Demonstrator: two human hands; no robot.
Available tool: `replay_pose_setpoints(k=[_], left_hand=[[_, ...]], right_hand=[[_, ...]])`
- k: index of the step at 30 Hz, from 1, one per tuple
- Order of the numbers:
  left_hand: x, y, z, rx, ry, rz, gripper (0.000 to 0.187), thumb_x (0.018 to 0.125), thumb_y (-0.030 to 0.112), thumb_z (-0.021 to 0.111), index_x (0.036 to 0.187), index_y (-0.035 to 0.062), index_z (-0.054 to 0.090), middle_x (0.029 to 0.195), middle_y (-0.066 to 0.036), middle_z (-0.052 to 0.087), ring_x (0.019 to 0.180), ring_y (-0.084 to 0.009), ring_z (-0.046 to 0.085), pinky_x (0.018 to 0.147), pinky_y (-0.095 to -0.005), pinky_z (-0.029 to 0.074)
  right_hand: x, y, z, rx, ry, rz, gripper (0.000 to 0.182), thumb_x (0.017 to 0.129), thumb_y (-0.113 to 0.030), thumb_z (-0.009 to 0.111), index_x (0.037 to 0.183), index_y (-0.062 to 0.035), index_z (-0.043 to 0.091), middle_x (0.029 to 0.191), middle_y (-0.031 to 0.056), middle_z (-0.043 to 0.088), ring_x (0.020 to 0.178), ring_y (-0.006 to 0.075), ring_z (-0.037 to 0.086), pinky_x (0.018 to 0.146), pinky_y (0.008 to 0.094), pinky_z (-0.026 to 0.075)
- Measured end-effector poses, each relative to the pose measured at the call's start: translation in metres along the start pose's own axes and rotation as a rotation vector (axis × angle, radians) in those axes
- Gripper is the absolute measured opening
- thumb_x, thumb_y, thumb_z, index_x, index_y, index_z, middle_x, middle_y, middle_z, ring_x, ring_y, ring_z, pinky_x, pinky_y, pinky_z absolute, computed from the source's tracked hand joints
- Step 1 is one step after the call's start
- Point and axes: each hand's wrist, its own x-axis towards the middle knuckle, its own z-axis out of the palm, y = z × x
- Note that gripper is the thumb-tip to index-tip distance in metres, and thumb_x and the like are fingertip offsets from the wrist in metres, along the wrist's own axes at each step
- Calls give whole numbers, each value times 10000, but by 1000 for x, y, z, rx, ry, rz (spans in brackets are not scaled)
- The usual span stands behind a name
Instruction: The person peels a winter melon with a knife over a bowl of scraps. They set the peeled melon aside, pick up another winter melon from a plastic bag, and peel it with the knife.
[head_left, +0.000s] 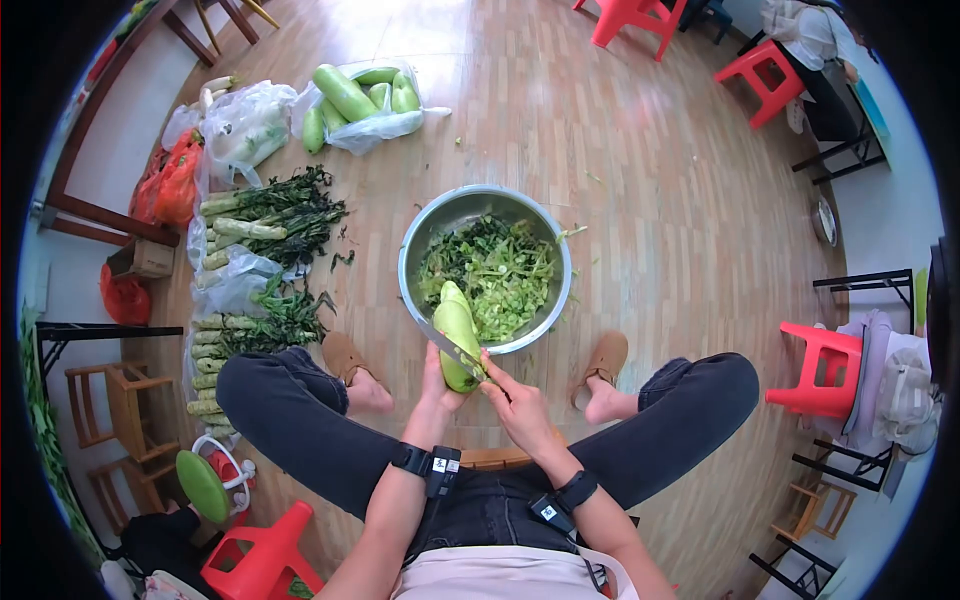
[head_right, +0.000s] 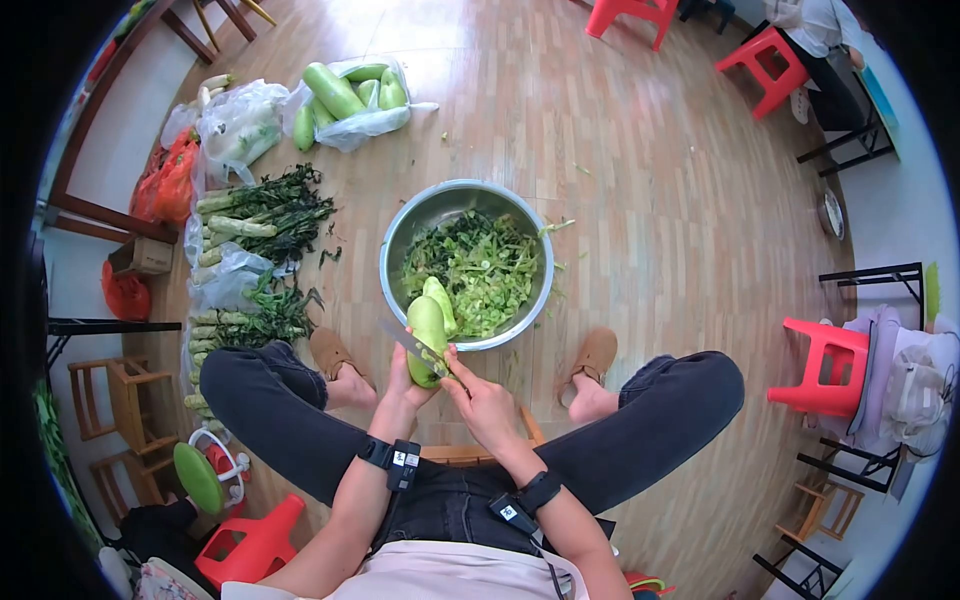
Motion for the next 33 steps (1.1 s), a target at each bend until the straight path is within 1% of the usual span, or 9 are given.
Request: replay_pose_setpoints(k=[3,5,6,8,9,14,17,26,33], left_hand=[[1,2,5,-20,47,-35,551,804,473,429,1131,30,420,899,-184,534,790,-265,548,715,-365,477],[4,2,6,-21,75,-10,545,805,464,427,1132,27,420,899,-184,538,795,-266,552,713,-367,480],[5,3,8,-18,102,18,540,805,454,426,1132,24,420,899,-185,541,799,-266,556,711,-369,483],[5,3,10,2,110,60,542,804,455,426,1131,22,419,896,-188,547,806,-273,566,701,-381,491],[5,2,9,2,60,22,539,804,455,427,1126,22,425,900,-180,551,807,-276,569,696,-388,493],[8,-1,9,-17,23,-90,512,803,461,420,1104,49,466,950,-147,547,854,-258,548,714,-377,483],[1,0,14,-66,53,-132,534,793,496,422,1107,67,475,977,-149,532,872,-251,532,739,-368,469],[-27,4,13,-41,-13,-6,567,798,544,401,1098,70,482,909,-148,549,830,-241,541,722,-368,469],[-19,6,11,-3,43,-19,539,788,515,377,1087,81,493,920,-124,565,840,-221,552,703,-374,464]], right_hand=[[5,9,10,2,87,15,377,834,-314,523,1202,-244,480,544,112,523,470,209,544,461,331,407],[12,26,21,307,80,117,349,863,-316,492,1189,-193,502,498,59,479,406,116,454,403,264,364],[14,23,19,309,75,118,349,863,-316,492,1189,-193,502,498,59,479,406,116,454,403,264,364],[17,19,10,964,-60,506,356,895,-310,441,1200,-131,486,505,-3,417,408,35,344,372,187,291],[18,16,7,1000,-12,554,377,923,-281,367,1261,-115,387,508,-26,368,391,35,294,349,154,243],[4,20,2,890,87,394,388,900,-220,424,1271,-112,393,531,-26,401,439,34,340,399,180,286],[-3,15,0,364,-27,182,417,849,-226,508,1256,-210,419,476,28,406,438,93,395,434,272,343],[-6,-4,0,164,-14,-27,386,833,-284,528,1208,-214,476,504,128,483,435,219,510,449,295,382],[-1,6,18,255,65,54,369,848,-295,516,1201,-193,487,480,81,478,426,113,486,444,284,383]])
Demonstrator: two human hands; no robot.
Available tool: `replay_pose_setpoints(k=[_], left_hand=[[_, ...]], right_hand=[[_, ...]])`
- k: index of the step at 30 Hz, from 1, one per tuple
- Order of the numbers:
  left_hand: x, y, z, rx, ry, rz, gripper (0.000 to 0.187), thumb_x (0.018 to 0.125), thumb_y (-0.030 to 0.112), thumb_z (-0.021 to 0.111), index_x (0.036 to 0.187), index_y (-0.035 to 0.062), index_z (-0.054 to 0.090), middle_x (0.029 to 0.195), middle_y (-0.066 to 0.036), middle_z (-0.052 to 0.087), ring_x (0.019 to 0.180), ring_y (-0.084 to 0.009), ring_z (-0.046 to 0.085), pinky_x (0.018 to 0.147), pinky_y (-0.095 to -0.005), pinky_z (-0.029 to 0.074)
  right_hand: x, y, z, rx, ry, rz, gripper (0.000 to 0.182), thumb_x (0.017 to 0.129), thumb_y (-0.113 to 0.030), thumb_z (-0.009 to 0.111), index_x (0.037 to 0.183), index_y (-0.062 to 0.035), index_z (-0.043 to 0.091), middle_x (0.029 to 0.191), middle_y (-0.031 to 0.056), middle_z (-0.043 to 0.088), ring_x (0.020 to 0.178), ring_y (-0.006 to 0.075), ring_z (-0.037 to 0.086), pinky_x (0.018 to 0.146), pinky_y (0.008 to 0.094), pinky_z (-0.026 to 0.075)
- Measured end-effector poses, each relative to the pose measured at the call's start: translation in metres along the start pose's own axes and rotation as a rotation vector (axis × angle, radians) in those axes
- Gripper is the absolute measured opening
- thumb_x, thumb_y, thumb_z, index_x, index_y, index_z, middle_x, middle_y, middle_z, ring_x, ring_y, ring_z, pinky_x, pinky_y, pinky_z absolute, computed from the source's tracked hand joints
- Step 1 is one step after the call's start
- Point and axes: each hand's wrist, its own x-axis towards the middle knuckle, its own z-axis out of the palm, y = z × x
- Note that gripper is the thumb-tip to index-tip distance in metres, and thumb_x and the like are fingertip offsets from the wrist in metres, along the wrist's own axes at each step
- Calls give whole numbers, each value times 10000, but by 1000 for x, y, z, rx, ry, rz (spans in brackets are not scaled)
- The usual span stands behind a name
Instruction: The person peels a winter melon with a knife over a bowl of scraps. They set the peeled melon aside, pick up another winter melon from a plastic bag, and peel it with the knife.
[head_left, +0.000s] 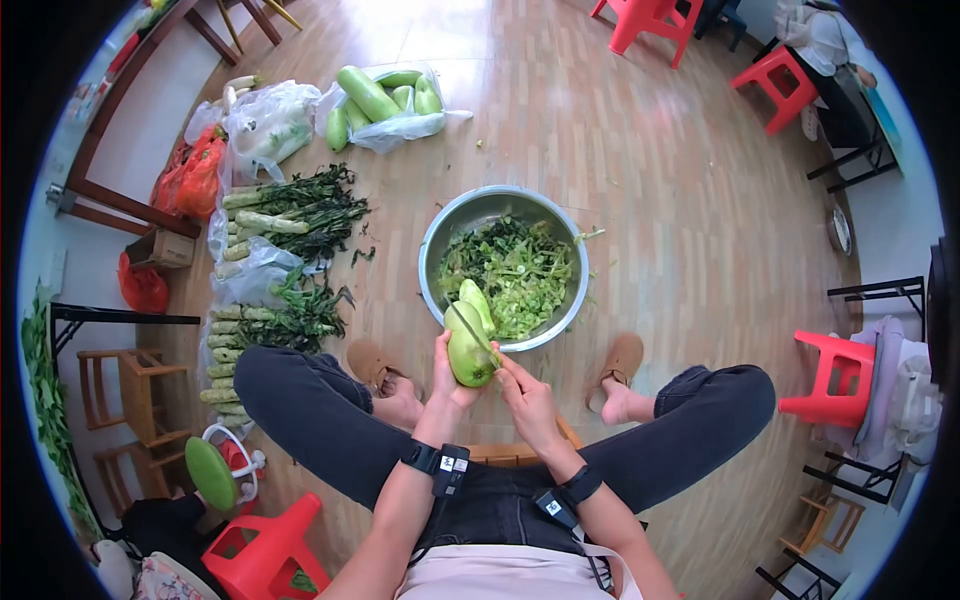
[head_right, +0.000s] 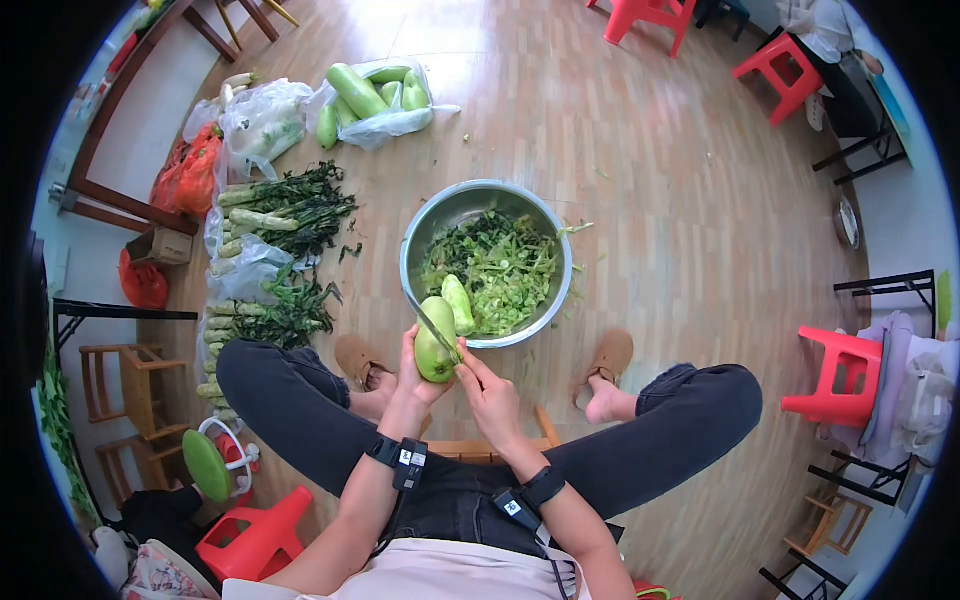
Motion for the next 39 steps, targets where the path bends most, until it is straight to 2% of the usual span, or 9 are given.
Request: replay_pose_setpoints(k=[2,5,8,13,16,18,24,31,39], left_hand=[[3,-4,-1,-10,-2,6,542,788,516,378,1091,81,492,926,-121,567,852,-225,554,713,-382,464],[6,-3,-3,-40,0,60,541,784,502,407,1100,71,484,937,-140,559,852,-245,557,722,-380,478],[2,-1,-1,-82,-113,-29,540,773,476,464,1104,50,473,944,-184,539,802,-263,565,699,-359,505],[7,0,-6,-100,-86,-34,573,785,482,434,1121,18,428,906,-191,546,801,-282,567,726,-382,497],[5,1,-8,-86,-50,-20,571,777,502,435,1122,48,462,940,-153,550,833,-253,560,713,-368,487],[4,1,-7,-71,-30,-21,572,768,518,436,1125,74,486,967,-126,551,853,-229,553,699,-356,480],[4,-3,-2,7,-47,-9,624,792,572,377,1159,75,466,1018,-139,547,888,-226,551,711,-371,472],[3,-5,-1,79,-142,4,616,790,558,410,1157,65,457,992,-136,549,887,-229,550,739,-373,468],[-1,-11,13,96,-114,-39,484,793,431,480,1090,49,479,943,-101,571,839,-208,572,741,-343,475]], right_hand=[[0,0,2,253,10,86,322,895,-232,449,1180,-94,511,501,-35,425,427,37,309,394,179,257],[4,-6,-3,673,-59,460,358,908,-260,415,1208,-71,467,489,-23,376,413,31,321,366,172,245],[8,7,-8,774,-36,467,390,912,-274,403,1241,-65,415,502,-18,373,409,30,346,351,172,256],[3,4,-8,452,64,174,395,904,-226,427,1258,-55,392,534,-32,368,433,24,330,385,170,256],[0,4,-7,268,-83,138,422,874,-212,473,1265,-75,391,594,12,503,517,42,421,451,216,352],[0,4,-4,159,-60,-71,388,863,-227,488,1234,-124,441,567,68,523,489,100,467,470,270,383],[2,0,-11,-87,-54,-112,403,836,-268,519,1222,-170,457,508,124,470,425,200,482,470,301,385],[4,8,-15,-25,-71,-89,380,833,-251,536,1197,-156,486,516,89,465,431,141,434,477,293,391],[5,3,-19,654,-101,288,323,892,-203,464,1180,-64,502,561,-51,396,482,8,305,419,150,233]])
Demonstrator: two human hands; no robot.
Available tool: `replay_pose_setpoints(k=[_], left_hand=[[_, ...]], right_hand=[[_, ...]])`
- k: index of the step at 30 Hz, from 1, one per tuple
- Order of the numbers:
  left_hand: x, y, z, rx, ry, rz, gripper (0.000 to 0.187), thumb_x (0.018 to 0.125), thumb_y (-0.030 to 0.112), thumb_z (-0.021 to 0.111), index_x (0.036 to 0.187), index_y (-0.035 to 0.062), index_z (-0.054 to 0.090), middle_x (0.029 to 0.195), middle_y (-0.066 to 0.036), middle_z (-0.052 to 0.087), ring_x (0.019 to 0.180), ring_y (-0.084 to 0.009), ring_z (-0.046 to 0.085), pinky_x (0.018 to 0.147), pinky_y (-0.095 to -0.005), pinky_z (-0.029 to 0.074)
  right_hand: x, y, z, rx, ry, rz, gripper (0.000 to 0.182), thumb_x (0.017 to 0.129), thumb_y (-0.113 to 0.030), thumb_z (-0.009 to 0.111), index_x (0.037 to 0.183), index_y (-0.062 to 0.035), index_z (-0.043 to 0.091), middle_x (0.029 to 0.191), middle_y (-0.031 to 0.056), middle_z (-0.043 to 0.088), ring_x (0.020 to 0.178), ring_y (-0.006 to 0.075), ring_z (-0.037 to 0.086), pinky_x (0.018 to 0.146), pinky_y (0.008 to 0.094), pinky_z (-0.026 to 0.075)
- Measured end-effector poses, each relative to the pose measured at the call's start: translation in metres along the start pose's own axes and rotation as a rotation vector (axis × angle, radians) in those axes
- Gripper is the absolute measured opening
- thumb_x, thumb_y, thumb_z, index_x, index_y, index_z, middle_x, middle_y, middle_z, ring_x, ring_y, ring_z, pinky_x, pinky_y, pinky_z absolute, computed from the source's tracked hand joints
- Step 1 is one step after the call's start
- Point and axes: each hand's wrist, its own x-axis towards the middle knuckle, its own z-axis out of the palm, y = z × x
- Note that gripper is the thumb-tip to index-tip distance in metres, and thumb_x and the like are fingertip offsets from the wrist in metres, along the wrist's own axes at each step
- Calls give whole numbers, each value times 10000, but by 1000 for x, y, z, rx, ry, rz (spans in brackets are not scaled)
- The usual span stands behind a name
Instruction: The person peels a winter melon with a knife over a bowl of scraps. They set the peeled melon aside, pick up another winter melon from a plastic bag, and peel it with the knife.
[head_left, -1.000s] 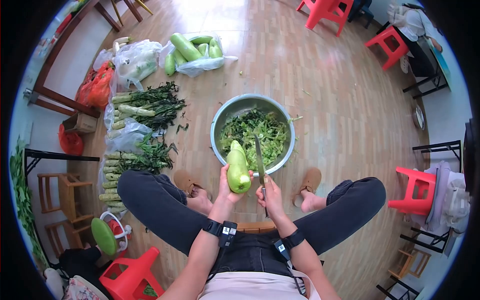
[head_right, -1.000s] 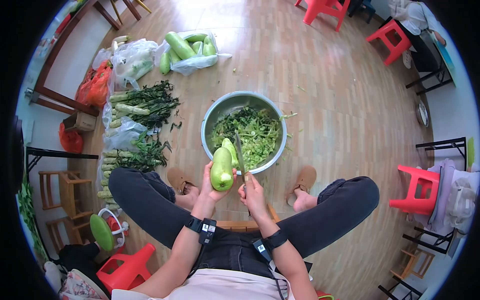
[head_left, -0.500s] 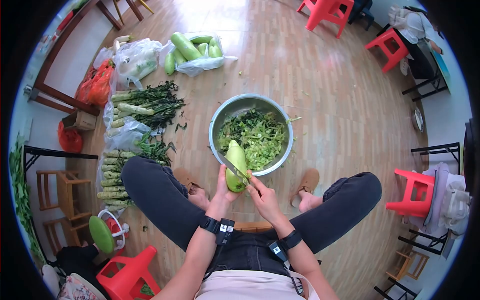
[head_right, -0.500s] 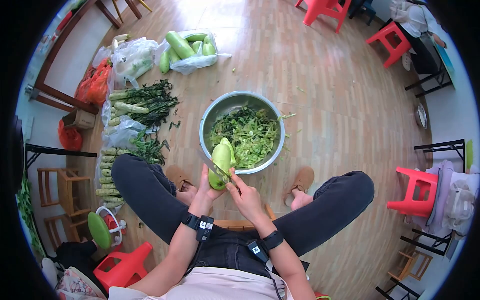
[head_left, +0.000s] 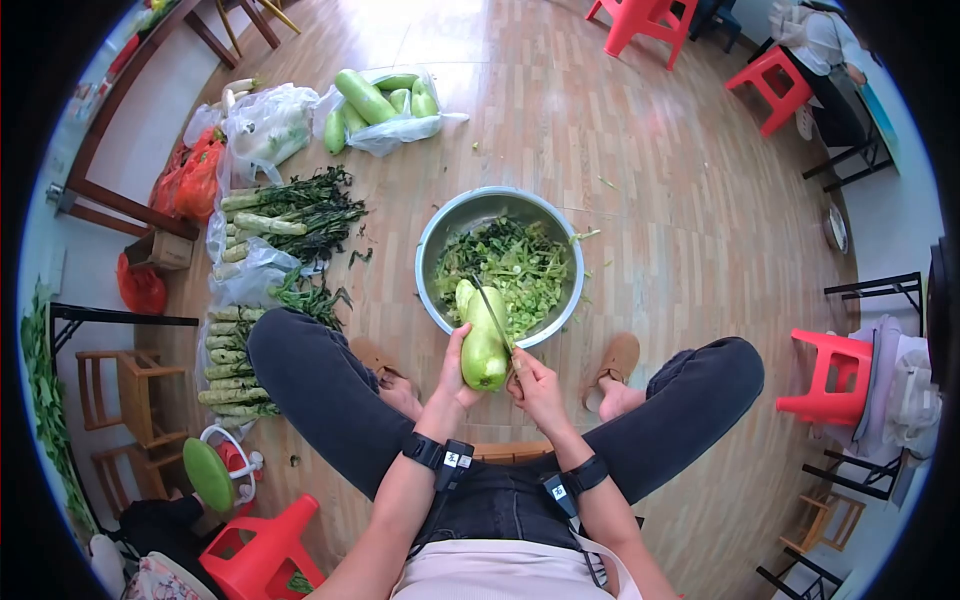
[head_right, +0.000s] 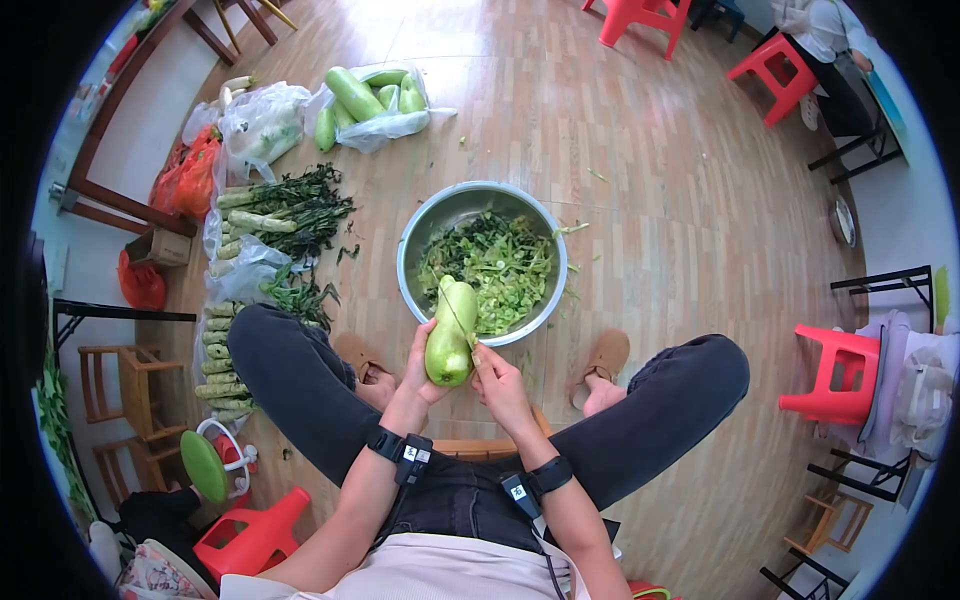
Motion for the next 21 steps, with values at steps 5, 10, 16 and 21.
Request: replay_pose_setpoints(k=[5,10,16,21], left_hand=[[2,3,-11,-18,-3,38,516,800,458,454,1119,52,468,968,-104,563,859,-223,562,752,-358,468],[5,7,-16,20,35,62,583,797,491,429,1162,36,432,978,-137,542,863,-248,552,758,-380,466],[-2,12,-7,134,-15,55,583,799,472,420,1160,15,421,944,-154,544,851,-248,554,753,-384,469],[2,8,-15,140,10,45,597,796,490,432,1159,16,420,946,-161,546,859,-257,556,751,-387,471]], right_hand=[[-5,-2,4,-272,-65,-169,346,884,-189,472,1217,-100,470,574,-47,425,475,28,337,433,173,293],[-9,-11,3,-648,-72,-303,394,856,-150,496,1245,-146,443,547,-25,405,491,39,335,472,187,332],[-12,-23,3,-789,-115,-300,417,829,-149,527,1239,-153,447,519,34,334,479,57,336,471,215,350],[-9,-18,-1,-736,-107,-258,378,843,-149,512,1219,-159,473,509,19,352,471,50,341,469,207,349]])
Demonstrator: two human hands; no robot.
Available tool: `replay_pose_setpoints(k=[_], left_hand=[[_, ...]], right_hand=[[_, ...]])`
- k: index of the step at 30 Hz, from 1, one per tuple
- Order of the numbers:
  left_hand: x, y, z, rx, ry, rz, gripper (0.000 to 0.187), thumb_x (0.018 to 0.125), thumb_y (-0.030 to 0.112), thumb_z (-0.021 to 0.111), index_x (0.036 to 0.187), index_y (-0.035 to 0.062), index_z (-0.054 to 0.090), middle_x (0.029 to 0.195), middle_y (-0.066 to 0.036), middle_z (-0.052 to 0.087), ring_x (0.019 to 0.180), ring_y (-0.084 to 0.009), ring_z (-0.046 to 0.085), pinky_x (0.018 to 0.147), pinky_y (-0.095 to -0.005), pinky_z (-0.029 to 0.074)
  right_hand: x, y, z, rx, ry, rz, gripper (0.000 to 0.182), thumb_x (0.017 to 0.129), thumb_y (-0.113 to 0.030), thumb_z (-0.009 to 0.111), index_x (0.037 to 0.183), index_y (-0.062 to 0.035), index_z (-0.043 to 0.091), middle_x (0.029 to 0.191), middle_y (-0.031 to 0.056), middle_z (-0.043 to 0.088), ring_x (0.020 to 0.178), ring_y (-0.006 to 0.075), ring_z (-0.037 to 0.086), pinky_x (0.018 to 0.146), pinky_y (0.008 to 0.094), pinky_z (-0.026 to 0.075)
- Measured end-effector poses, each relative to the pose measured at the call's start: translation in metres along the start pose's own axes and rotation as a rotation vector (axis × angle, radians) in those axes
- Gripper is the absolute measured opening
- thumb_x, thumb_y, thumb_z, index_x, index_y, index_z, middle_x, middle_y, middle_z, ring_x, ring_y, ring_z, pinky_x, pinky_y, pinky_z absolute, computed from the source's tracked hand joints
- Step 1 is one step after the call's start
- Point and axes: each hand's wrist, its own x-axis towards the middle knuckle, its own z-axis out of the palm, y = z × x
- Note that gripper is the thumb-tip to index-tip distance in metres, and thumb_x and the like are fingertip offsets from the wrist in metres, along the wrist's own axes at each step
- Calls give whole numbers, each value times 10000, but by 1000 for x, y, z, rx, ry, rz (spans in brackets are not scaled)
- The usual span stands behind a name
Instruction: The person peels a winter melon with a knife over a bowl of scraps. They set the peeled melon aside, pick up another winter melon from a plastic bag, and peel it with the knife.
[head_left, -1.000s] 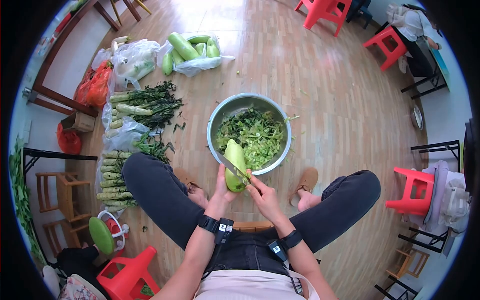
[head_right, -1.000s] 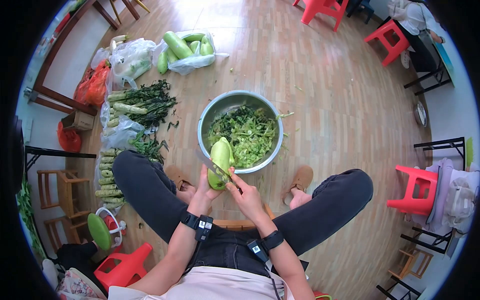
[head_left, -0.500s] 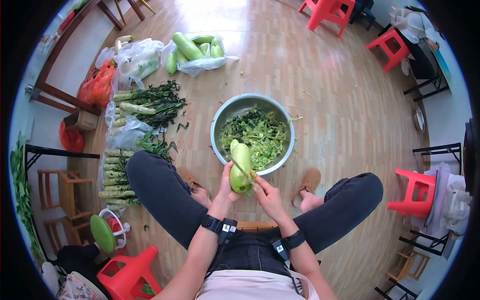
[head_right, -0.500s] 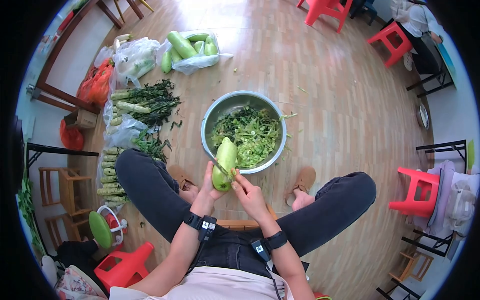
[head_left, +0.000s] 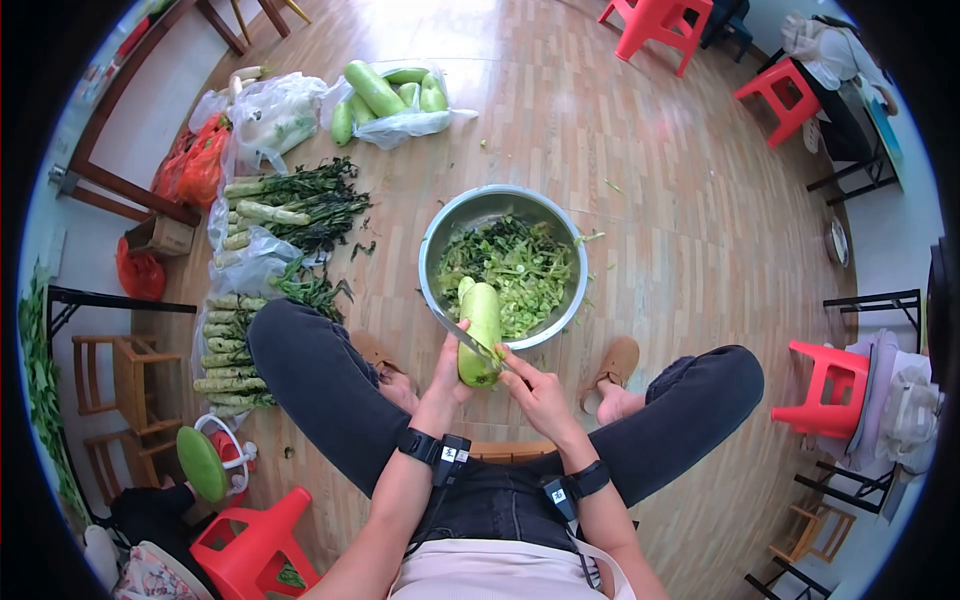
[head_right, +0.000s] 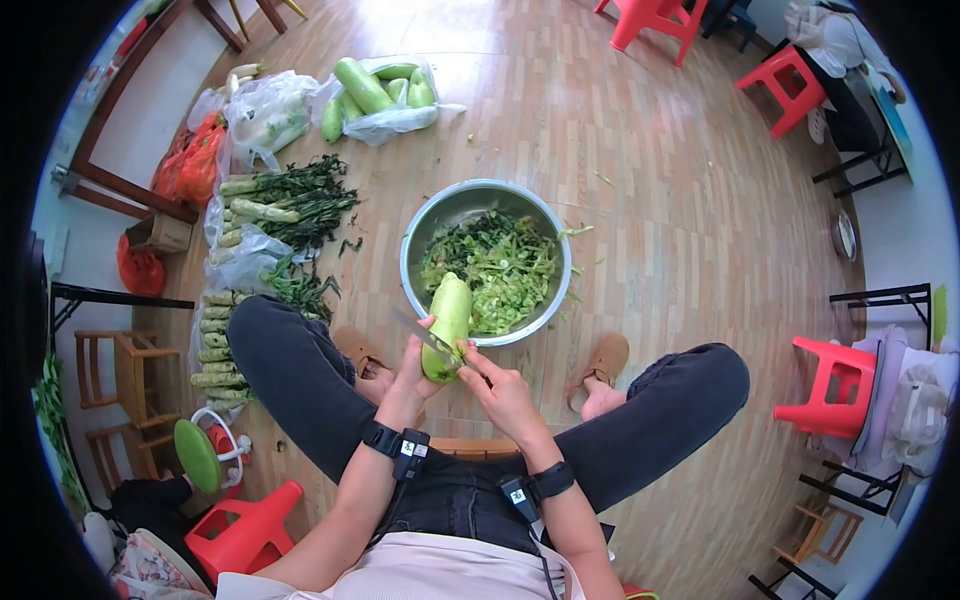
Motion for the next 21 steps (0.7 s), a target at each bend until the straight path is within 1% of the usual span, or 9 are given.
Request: replay_pose_setpoints(k=[7,9,10,12,15,16,18,19,21], left_hand=[[2,-3,0,-36,49,4,568,794,477,456,1140,26,442,949,-152,551,865,-255,558,747,-387,472],[4,-4,1,-50,58,15,544,799,464,456,1127,29,457,951,-134,554,864,-244,559,758,-378,468],[4,-4,1,-46,57,14,544,799,464,456,1127,29,457,951,-134,554,864,-244,559,758,-378,468],[3,-2,2,-66,-20,-3,526,802,457,453,1122,40,467,962,-116,557,862,-234,560,764,-381,466],[2,-1,7,-97,-98,-50,523,800,461,454,1130,56,469,963,-103,563,858,-229,562,762,-393,466],[1,-1,9,-104,-100,-47,523,800,461,454,1130,56,469,963,-103,563,858,-229,562,762,-393,466],[1,-1,11,-71,-32,-35,533,800,465,447,1141,56,462,961,-107,563,847,-231,561,747,-407,469],[0,-2,9,-76,-29,-30,533,800,465,447,1141,56,462,961,-107,563,847,-231,561,747,-407,469],[0,-1,6,-66,41,-15,544,802,464,440,1143,40,452,962,-120,559,843,-237,561,744,-393,468]], right_hand=[[2,7,5,-47,87,-59,306,867,-166,485,1168,-123,526,525,-1,402,465,37,348,443,196,335],[6,16,12,256,115,67,323,889,-201,456,1184,-78,501,521,-11,403,435,31,339,405,183,292],[7,15,10,257,118,66,323,889,-201,456,1184,-78,501,521,-11,403,435,31,339,405,183,292],[9,10,5,850,64,493,363,901,-229,434,1219,-54,445,508,-27,377,415,29,326,384,174,248],[7,11,5,895,54,449,399,888,-269,456,1208,-31,445,520,-22,425,412,36,336,407,166,263],[6,9,6,888,51,450,399,888,-269,456,1208,-31,445,520,-22,425,412,36,336,407,166,263],[1,5,11,510,121,137,401,872,-271,482,1205,-51,458,510,18,444,409,61,373,418,193,300],[0,6,12,508,114,138,401,872,-271,482,1205,-51,458,510,18,444,409,61,373,418,193,300],[-1,6,13,75,110,-24,395,860,-200,513,1237,-104,442,521,-11,421,452,45,356,426,198,309]])
